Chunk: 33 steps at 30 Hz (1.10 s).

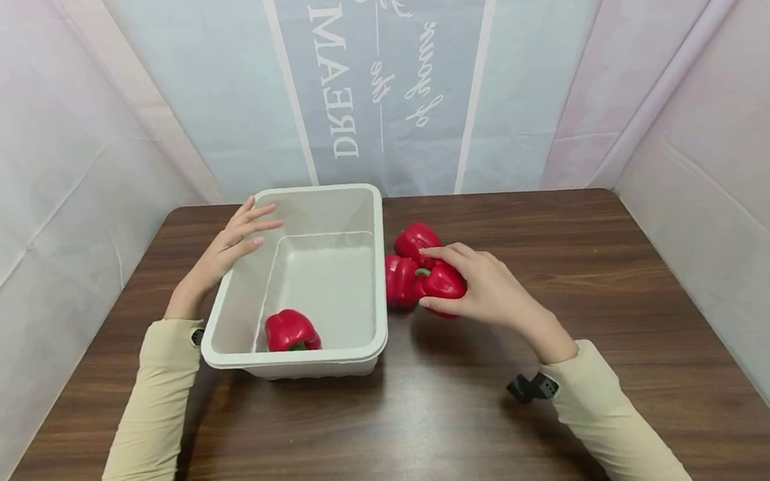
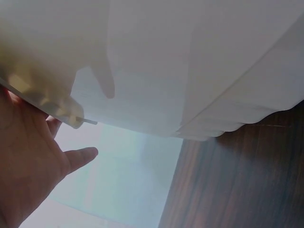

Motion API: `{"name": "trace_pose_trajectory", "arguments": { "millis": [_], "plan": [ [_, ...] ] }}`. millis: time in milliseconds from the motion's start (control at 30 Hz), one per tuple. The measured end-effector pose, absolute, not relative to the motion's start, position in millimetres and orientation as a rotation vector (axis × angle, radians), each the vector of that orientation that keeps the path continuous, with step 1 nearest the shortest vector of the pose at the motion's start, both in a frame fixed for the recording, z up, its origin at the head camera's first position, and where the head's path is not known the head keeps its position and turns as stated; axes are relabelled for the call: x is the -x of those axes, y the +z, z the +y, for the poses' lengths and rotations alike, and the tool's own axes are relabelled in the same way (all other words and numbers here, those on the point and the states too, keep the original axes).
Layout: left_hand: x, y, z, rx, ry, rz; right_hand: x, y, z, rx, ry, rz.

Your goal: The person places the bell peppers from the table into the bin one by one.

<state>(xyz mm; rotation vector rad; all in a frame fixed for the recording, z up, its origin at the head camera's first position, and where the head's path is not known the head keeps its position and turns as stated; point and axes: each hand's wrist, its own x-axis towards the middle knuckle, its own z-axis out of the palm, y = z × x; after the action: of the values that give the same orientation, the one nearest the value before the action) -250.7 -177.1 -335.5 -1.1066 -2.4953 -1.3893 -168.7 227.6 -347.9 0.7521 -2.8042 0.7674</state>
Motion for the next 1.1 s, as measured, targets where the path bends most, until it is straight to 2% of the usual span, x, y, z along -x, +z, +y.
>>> {"name": "trace_pose_trajectory", "arguments": {
  "millis": [1100],
  "plan": [
    [248.6,-338.7,-175.2,1.069,-1.541,-2.445,176.6,-321.7,204.5,-0.687,0.903,-2.681]
  ]
}}
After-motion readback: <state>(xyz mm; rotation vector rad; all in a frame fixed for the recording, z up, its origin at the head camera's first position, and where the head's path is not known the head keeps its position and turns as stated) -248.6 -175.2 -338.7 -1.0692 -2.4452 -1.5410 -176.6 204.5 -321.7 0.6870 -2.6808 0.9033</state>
